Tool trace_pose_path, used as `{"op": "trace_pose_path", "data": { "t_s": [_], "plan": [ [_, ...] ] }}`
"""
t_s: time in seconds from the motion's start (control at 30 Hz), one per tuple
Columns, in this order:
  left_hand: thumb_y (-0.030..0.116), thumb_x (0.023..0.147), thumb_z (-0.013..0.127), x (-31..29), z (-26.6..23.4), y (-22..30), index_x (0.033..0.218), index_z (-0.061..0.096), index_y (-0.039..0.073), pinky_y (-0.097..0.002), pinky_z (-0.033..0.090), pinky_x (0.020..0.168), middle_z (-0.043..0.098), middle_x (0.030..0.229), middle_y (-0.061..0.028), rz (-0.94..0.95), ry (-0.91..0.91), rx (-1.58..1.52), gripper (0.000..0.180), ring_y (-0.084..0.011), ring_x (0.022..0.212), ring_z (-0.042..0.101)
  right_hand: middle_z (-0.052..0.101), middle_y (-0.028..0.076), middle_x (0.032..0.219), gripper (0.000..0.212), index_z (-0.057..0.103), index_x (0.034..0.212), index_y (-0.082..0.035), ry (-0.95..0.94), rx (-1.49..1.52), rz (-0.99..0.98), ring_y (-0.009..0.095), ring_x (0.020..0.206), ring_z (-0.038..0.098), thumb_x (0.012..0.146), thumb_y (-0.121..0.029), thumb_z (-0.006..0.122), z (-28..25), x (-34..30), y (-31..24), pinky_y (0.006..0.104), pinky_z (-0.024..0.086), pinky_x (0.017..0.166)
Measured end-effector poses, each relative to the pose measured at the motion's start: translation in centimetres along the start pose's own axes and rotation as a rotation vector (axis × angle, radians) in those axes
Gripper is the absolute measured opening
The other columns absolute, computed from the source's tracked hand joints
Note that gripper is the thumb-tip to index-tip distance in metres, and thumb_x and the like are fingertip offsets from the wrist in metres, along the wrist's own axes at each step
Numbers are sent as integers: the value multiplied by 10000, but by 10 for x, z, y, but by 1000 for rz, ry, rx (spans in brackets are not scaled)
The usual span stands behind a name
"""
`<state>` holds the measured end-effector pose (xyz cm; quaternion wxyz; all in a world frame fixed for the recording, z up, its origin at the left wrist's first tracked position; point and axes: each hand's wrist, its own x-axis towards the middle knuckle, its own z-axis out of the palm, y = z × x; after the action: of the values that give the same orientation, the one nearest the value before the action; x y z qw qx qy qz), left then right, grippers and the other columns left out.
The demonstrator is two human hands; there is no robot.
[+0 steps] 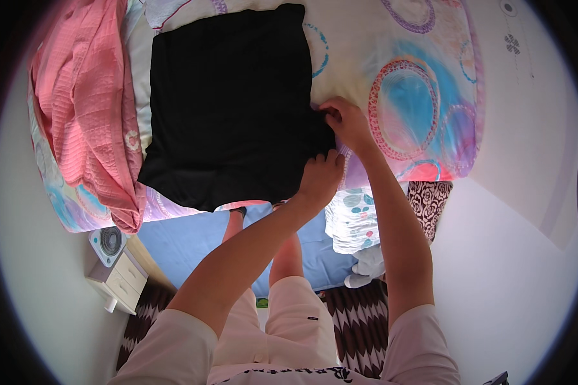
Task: The person picks up two black garments from a bed, smooths them out, and folds each one into a square before placing them on a pillow.
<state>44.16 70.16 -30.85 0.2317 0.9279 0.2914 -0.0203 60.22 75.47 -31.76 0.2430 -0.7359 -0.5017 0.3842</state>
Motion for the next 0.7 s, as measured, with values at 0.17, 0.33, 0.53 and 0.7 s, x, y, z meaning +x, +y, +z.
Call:
{"op": "trace_pose_path", "data": {
  "t_s": [0.17, 0.33, 0.53, 0.7],
  "plan": [
    [92, 678, 784, -6, -16, 12, 984, 655, 42, -332, 487, 592, 542, 1023, -98, 16, -52, 119, 335, -227, 834, 591, 696, 66, 954, 208, 724, 1040, -108, 20, 36, 4, 246, 829, 691, 849, -28, 696, 5, 4, 9, 362, 553, 758],
    [63, 689, 774, -17, -9, 19, 979, 651, 32, -339, 505, 678, 549, 1045, -96, 86, -160, 101, 317, -240, 916, 585, 737, 106, 914, 184, 717, 1047, -77, 5, 143, -3, 243, 809, 707, 869, -40, 686, 2, 11, 15, 360, 554, 768],
    [71, 769, 736, -23, 10, 29, 972, 645, 51, -384, 530, 717, 588, 1009, -90, 106, 32, -225, 223, -228, 913, 622, 749, 111, 904, 164, 705, 1052, -55, -26, 87, 68, 251, 849, 729, 891, -58, 675, 2, 18, 14, 358, 557, 800],
    [224, 886, 757, -20, 3, 42, 949, 615, 71, -386, 563, 739, 617, 897, -69, -840, -46, -1119, 218, -232, 836, 684, 745, 111, 900, 161, 701, 1057, -56, -16, 122, 99, 247, 851, 728, 900, -62, 670, 3, 14, 25, 355, 555, 799]
  ]
}}
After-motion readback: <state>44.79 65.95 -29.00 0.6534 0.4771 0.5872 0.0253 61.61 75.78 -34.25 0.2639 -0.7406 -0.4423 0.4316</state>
